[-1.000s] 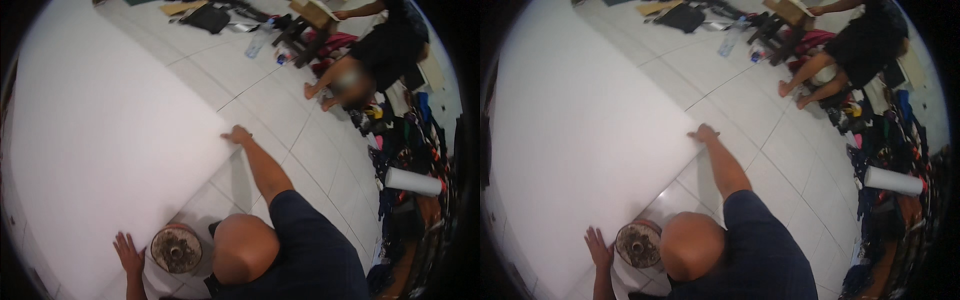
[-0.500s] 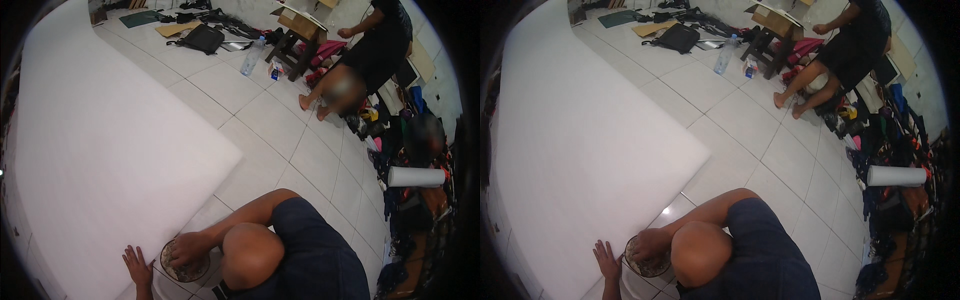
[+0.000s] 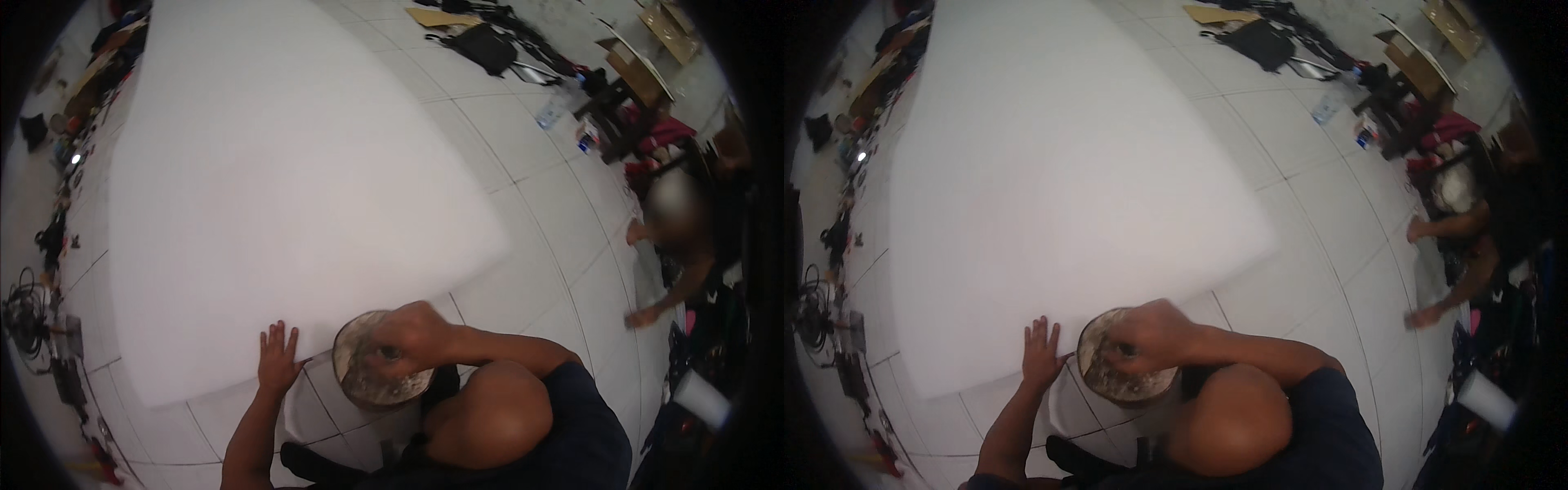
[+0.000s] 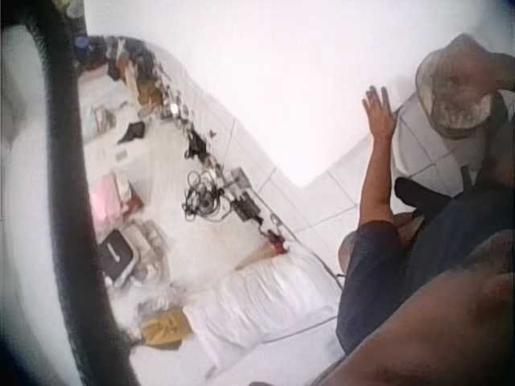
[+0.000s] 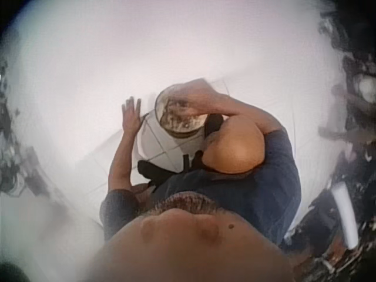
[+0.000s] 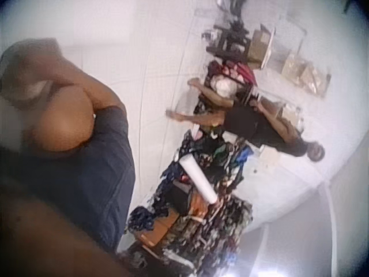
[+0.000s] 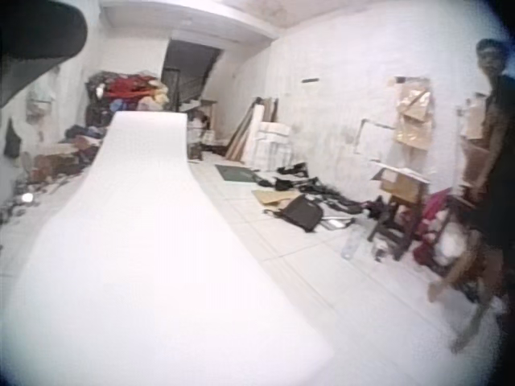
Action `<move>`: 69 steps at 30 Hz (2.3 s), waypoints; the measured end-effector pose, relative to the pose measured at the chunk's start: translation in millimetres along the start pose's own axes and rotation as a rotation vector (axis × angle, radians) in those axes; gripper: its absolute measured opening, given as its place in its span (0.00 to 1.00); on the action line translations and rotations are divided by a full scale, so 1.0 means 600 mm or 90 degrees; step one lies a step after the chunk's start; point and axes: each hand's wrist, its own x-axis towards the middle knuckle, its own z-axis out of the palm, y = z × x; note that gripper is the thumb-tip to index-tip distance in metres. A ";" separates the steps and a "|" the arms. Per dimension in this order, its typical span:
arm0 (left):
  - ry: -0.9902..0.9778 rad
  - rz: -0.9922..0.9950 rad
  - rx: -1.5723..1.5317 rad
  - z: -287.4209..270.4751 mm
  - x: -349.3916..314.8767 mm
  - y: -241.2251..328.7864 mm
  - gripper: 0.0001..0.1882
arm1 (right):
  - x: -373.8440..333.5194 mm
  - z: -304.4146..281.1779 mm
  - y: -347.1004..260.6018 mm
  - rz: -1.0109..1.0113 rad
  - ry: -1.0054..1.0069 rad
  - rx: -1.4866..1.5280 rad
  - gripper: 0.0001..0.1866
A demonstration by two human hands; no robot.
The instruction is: The person cuts a large white sheet into smaller rectangular pieces using shears. They repeatedly fold the sheet, cut along the fold, and separate the pieces, stacking them on the floor.
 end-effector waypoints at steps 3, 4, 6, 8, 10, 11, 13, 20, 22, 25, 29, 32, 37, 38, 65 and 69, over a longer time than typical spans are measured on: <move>-0.022 -0.001 -0.023 0.001 0.000 -0.001 0.45 | 0.033 -0.011 0.022 -0.029 0.032 -0.108 0.16; -0.032 0.002 -0.032 -0.003 -0.002 -0.006 0.45 | 0.048 0.001 0.034 -0.073 0.053 -0.119 0.16; -0.028 0.000 -0.043 0.003 0.002 -0.002 0.45 | 0.070 0.017 0.066 -0.117 0.050 -0.135 0.16; -0.006 0.002 0.027 0.010 -0.001 -0.014 0.44 | 0.096 0.032 0.098 -0.150 0.051 -0.138 0.16; -0.042 -0.005 0.025 0.001 0.012 -0.012 0.44 | 0.119 0.032 0.129 -0.154 0.038 -0.143 0.17; -0.070 -0.007 0.017 0.000 0.008 0.000 0.45 | 0.114 0.038 0.138 -0.109 0.026 -0.141 0.15; -0.119 -0.023 0.010 -0.024 0.017 -0.009 0.45 | 0.133 0.042 0.145 -0.028 0.008 -0.132 0.13; -0.311 -0.190 -0.136 -0.230 0.042 0.099 0.41 | 0.172 -0.085 0.035 0.291 -0.306 -0.119 0.22; -0.363 -0.356 -0.389 -0.333 0.049 0.157 0.38 | 0.179 -0.196 -0.047 0.452 -0.377 -0.078 0.26; -0.362 -0.359 -0.516 -0.493 0.019 0.206 0.31 | 0.129 -0.331 -0.166 0.568 -0.366 -0.021 0.27; -0.431 -0.311 -0.429 -0.656 -0.029 0.243 0.33 | 0.022 -0.499 -0.294 0.653 -0.407 -0.024 0.26; -0.488 -0.417 -0.370 -0.729 -0.075 0.208 0.32 | -0.034 -0.603 -0.354 0.555 -0.183 -0.156 0.27; -0.427 -0.647 -0.059 -0.831 -0.117 0.182 0.20 | -0.117 -0.772 -0.248 0.698 -0.052 -0.067 0.28; -0.399 -0.675 -0.078 -0.854 -0.084 0.213 0.22 | -0.117 -0.818 -0.211 0.708 0.009 -0.074 0.28; -0.103 -0.481 -0.427 -1.018 1.331 0.192 0.29 | 0.281 -1.396 0.945 0.748 -0.201 -0.109 0.21; 0.099 -0.604 -0.621 -1.190 1.636 0.099 0.24 | 0.277 -1.348 1.030 0.946 -0.418 0.034 0.15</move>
